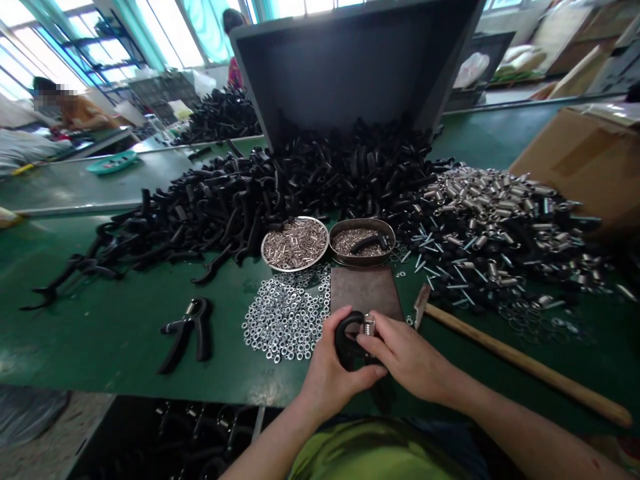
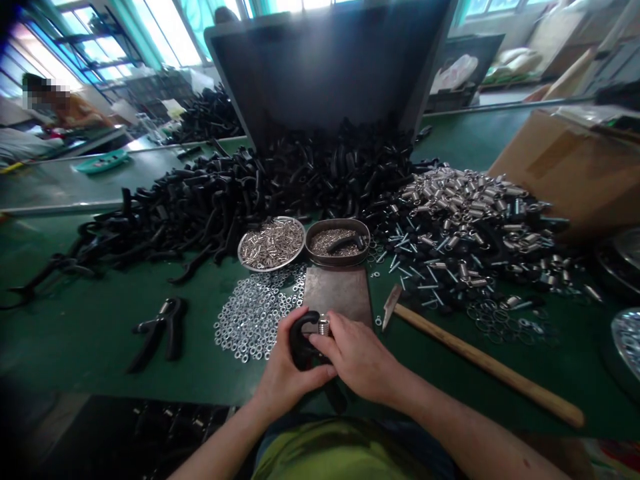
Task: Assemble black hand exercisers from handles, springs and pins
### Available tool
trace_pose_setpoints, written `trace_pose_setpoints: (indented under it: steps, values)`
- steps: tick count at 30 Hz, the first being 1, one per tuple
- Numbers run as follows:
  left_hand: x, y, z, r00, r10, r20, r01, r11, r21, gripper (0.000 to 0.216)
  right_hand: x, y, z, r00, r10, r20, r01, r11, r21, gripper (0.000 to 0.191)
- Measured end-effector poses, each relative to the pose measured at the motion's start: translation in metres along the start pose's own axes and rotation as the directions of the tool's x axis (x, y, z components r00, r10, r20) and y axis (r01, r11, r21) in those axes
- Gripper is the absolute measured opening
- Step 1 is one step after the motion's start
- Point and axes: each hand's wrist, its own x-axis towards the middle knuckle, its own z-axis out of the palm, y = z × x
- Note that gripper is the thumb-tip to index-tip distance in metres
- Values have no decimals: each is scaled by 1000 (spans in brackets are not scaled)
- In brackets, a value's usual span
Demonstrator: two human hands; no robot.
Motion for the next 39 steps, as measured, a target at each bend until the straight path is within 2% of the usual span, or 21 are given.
trace_pose_setpoints:
  steps: [4,7,10,12,14,16,19,21,23,27,33,36,39]
  values:
    - [1,-4,-2,992,64,108,-68,997,33,79,-2,-3,0,999,7,45,0,986,-168,19]
    - [8,-6,1,987,37,156,-44,998,43,77,3,4,-1,1000,9,30,-1,965,-261,22]
    - [23,-8,2,984,0,178,-18,995,100,77,17,16,-10,998,-24,61,48,897,-440,30]
    - [40,-8,-4,981,53,184,-89,977,194,70,31,21,-20,991,-12,133,85,826,-558,36]
    - [63,-6,-20,978,168,125,-201,920,336,51,51,20,-31,988,-12,152,103,784,-613,37]
    - [88,-3,-44,964,264,-15,-218,826,520,30,74,13,-37,992,-91,89,127,781,-612,29]
    - [123,-2,-82,939,265,-219,-1,639,769,17,116,-4,-35,973,-230,-22,173,787,-592,21]
    - [139,-4,-99,939,218,-266,118,523,844,17,145,-15,-28,963,-262,-55,180,785,-592,23]
    - [149,-7,-106,948,177,-265,155,472,868,15,171,-24,-19,958,-274,-83,173,787,-592,24]
    - [154,-11,-104,951,167,-259,151,481,864,11,202,-30,-5,963,-250,-101,148,804,-576,21]
    - [156,-11,-104,941,175,-291,164,516,841,14,210,-24,-1,965,-224,-133,128,855,-503,18]
    - [158,-7,-106,902,171,-397,235,577,782,16,208,-24,-5,958,-216,-188,117,894,-433,19]
    - [155,-2,-106,849,193,-492,227,708,669,18,197,-24,-14,946,-227,-230,140,929,-342,22]
